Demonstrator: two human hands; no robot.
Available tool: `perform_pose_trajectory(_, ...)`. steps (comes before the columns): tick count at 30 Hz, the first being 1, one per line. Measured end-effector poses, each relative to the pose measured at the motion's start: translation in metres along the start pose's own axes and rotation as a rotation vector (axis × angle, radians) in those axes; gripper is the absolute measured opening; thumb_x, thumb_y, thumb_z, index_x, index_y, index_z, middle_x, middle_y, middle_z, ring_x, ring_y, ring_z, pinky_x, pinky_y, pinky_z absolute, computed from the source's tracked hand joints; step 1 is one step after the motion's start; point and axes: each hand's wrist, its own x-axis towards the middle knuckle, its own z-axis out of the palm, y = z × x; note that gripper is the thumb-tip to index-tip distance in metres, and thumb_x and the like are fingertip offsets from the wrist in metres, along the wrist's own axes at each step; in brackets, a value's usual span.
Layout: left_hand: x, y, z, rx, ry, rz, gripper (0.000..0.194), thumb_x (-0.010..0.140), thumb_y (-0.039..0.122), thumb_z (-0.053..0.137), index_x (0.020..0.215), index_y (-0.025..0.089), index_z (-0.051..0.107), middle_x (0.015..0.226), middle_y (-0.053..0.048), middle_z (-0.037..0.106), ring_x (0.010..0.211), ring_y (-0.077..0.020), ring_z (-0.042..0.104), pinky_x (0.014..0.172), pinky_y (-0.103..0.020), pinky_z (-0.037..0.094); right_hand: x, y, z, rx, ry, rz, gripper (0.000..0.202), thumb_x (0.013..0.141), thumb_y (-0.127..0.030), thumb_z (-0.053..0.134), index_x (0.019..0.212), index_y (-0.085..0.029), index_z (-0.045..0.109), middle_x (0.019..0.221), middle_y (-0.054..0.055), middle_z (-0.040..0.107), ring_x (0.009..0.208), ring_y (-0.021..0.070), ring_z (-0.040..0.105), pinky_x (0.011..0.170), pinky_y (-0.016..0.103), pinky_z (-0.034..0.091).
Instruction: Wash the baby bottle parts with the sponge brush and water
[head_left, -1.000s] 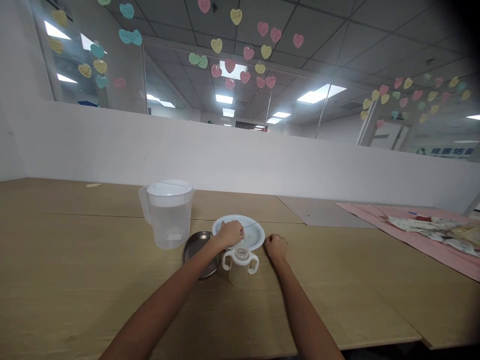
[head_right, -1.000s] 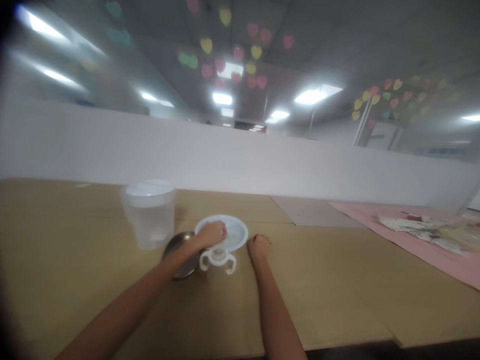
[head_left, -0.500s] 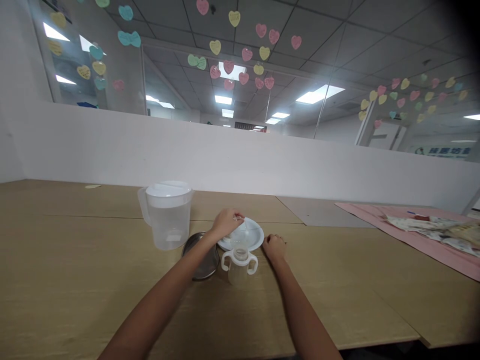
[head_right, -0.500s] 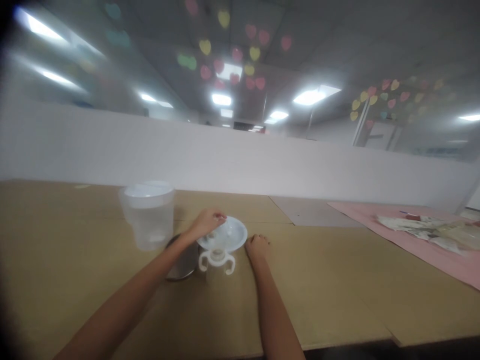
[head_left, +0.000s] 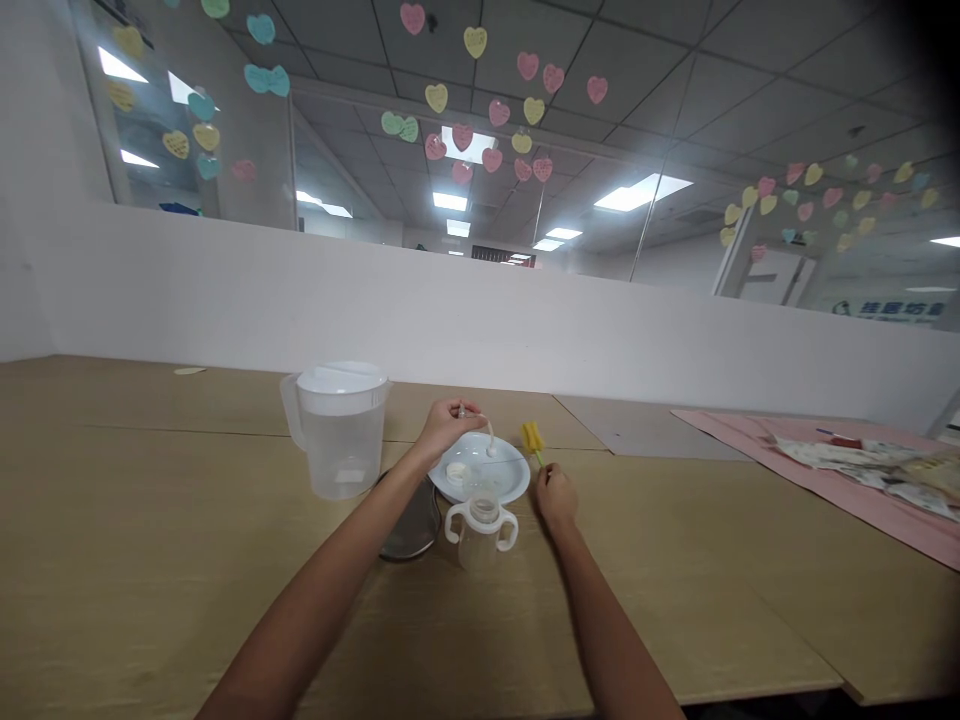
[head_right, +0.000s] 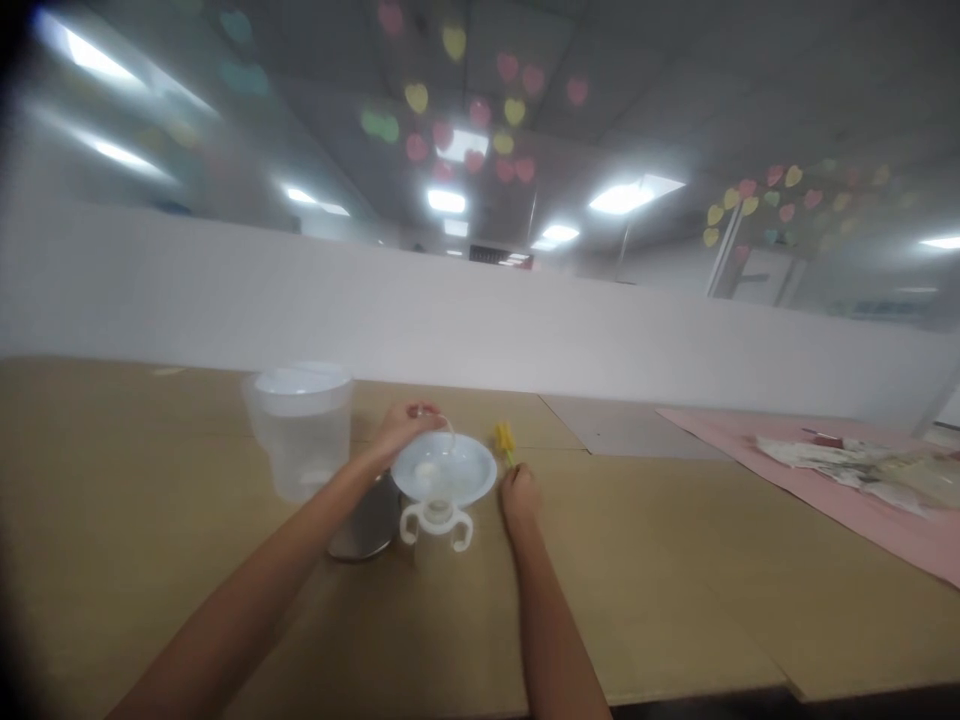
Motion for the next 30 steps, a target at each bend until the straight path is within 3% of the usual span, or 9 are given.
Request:
perform_pose_trajectory(4, 0.000, 0.000, 0.000, -0.072, -0.002, -0.035, 0.027, 0.047, 0.027, 0.073, 0.068, 0.014, 0.062, 0.057, 0.002, 0.059, 0.053, -0.0097, 0.053, 0.053, -0.021, 0.040, 0.002, 0.005, -0.003, 0.166, 0.155, 0.137, 0.036, 0.088, -0.032, 0.025, 0.103, -0.017, 0.053, 0.087, 0.009, 0.063, 0.072, 0.0192, 0.059, 0.058, 0.026, 0.033)
perform_pose_trajectory(10, 0.001, -0.003, 0.001, -0.146, -0.074, -0.051, 0.031, 0.046, 0.027, 0.073, 0.070, 0.013, 0.059, 0.062, 0.001, 0.059, 0.057, -0.0110, 0.055, 0.056, -0.023, 0.042, 0.000, 0.003, -0.008, 0.347, 0.398, 0.096, 0.045, 0.086, -0.042, 0.022, 0.105, -0.015, 0.052, 0.088, 0.010, 0.062, 0.073, 0.0208, 0.057, 0.059, 0.027, 0.032)
perform_pose_trajectory(20, 0.004, -0.009, 0.004, -0.261, -0.056, -0.072, 0.044, 0.054, 0.007, 0.060, 0.096, 0.015, 0.052, 0.063, 0.004, 0.055, 0.059, -0.0102, 0.058, 0.061, -0.023, 0.046, -0.005, -0.003, -0.008, 0.408, 0.494, -0.044, 0.046, 0.086, -0.045, 0.024, 0.101, -0.014, 0.054, 0.084, 0.008, 0.062, 0.072, 0.0182, 0.056, 0.062, 0.025, 0.035)
perform_pose_trajectory(25, 0.009, -0.019, 0.004, -0.113, -0.017, -0.008, 0.042, 0.055, 0.005, 0.057, 0.096, 0.013, 0.053, 0.064, 0.004, 0.054, 0.050, -0.0066, 0.051, 0.052, -0.020, 0.042, -0.009, -0.005, -0.004, 0.417, 0.561, -0.231, 0.045, 0.087, -0.042, 0.026, 0.100, -0.011, 0.055, 0.089, 0.011, 0.063, 0.078, 0.0171, 0.057, 0.066, 0.025, 0.038)
perform_pose_trajectory(30, 0.011, -0.026, 0.006, -0.038, -0.096, 0.056, 0.038, 0.056, 0.013, 0.066, 0.092, 0.012, 0.056, 0.067, 0.001, 0.057, 0.060, -0.0085, 0.055, 0.058, -0.020, 0.044, -0.014, -0.006, -0.001, 0.342, 0.490, -0.524, 0.036, 0.086, -0.035, 0.032, 0.093, -0.012, 0.059, 0.081, 0.009, 0.064, 0.068, 0.0135, 0.058, 0.064, 0.022, 0.041)
